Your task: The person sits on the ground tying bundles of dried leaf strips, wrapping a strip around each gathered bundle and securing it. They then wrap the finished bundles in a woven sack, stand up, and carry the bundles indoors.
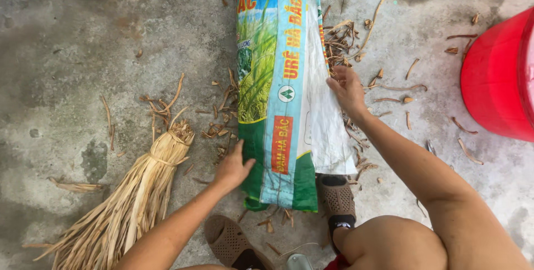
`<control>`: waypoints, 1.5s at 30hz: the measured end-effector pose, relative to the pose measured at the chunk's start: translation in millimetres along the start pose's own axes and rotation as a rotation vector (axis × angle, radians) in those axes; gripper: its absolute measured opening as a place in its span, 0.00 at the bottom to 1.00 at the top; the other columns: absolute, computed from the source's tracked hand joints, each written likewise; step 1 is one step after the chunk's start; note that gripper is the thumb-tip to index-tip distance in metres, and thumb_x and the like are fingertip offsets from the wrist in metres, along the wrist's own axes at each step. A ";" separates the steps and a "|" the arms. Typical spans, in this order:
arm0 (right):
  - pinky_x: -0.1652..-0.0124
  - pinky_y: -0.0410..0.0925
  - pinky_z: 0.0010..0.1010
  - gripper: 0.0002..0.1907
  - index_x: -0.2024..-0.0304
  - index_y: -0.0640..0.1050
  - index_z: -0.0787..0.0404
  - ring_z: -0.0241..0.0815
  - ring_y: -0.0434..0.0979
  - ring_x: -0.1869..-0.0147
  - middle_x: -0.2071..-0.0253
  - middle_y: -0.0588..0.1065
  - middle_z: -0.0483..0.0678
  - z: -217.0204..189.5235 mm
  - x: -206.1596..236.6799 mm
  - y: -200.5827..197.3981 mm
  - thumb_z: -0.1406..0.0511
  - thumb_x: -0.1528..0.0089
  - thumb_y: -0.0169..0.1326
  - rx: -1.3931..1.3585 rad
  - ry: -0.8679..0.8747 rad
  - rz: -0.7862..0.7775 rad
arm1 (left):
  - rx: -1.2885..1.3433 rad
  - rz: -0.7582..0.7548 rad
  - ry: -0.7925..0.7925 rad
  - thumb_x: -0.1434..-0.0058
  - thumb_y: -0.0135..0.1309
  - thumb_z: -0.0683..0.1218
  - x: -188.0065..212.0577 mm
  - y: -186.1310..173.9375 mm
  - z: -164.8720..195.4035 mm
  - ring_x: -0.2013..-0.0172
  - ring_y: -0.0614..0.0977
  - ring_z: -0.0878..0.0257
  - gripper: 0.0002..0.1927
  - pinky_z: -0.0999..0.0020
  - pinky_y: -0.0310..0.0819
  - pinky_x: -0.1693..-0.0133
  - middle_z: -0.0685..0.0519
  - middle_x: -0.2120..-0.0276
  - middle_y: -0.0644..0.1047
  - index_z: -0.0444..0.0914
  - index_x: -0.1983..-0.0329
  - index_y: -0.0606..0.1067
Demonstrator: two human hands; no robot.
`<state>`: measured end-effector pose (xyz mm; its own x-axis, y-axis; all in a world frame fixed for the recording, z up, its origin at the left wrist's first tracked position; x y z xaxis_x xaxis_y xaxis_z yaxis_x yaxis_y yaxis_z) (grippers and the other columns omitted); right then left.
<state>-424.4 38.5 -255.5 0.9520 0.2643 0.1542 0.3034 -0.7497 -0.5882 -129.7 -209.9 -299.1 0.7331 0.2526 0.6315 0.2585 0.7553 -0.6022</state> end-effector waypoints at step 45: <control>0.49 0.70 0.27 0.08 0.46 0.79 0.68 0.35 0.76 0.51 0.51 0.78 0.48 38.8 -40.2 -260.3 0.77 0.27 0.57 -0.442 -0.128 0.095 | 0.177 0.556 -0.201 0.35 0.57 0.53 -0.4 -126.7 -92.6 0.41 0.76 0.49 0.30 0.51 0.71 0.41 0.49 0.36 0.69 0.43 0.31 0.65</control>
<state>-543.2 246.5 -139.4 0.9722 0.2342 0.0001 0.2296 -0.9533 -0.1962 -104.5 -361.7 -268.3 0.5911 0.7331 0.3363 -0.2491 0.5625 -0.7884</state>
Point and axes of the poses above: each hand's wrist, its own x-axis away from the middle knuckle, its own y-axis out of the palm, z = x × y, the point moved 5 cm from there along -x, towards the middle knuckle
